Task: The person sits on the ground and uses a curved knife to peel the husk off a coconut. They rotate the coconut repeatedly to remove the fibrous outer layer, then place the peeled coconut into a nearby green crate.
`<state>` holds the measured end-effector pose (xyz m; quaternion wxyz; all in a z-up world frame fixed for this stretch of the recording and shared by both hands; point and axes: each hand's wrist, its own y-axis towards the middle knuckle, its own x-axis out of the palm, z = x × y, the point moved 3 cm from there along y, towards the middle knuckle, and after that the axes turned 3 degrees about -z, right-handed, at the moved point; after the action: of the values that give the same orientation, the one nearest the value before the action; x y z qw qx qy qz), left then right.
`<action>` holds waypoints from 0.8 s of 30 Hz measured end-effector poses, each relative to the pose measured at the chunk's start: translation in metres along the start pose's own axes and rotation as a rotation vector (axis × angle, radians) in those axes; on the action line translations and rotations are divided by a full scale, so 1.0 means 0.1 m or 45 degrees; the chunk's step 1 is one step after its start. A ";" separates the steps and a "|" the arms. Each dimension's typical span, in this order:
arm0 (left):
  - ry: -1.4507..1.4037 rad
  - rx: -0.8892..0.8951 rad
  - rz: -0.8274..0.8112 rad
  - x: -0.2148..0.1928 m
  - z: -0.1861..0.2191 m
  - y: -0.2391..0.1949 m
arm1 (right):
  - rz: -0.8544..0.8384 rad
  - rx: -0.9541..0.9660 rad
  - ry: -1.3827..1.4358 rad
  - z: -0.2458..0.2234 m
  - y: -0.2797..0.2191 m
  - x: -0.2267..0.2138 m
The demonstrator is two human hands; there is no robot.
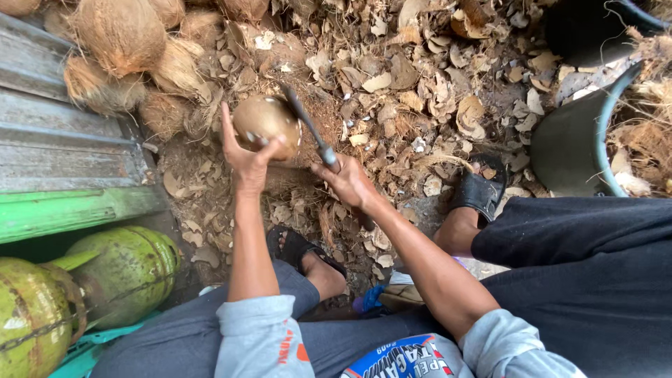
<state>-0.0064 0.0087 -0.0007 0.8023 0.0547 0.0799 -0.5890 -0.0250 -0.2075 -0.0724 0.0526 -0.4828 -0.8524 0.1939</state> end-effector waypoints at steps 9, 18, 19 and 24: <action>0.243 -0.112 0.082 0.16 -0.08 0.19 | 0.186 -0.017 0.068 -0.28 -0.07 -0.47; 0.629 0.285 0.170 0.56 -0.49 0.43 | 0.155 0.104 -0.061 -0.13 -0.05 -0.46; 0.720 0.228 0.206 0.59 -0.55 0.40 | 0.155 0.124 -0.055 -0.08 -0.08 -0.44; 0.623 -0.290 0.283 0.66 -0.47 0.47 | 0.111 0.199 -0.119 0.02 -0.06 -0.40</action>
<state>0.0546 -0.0310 -0.0600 0.8198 0.1131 0.3301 -0.4541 -0.0098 -0.2443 -0.0681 0.0418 -0.5041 -0.8145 0.2842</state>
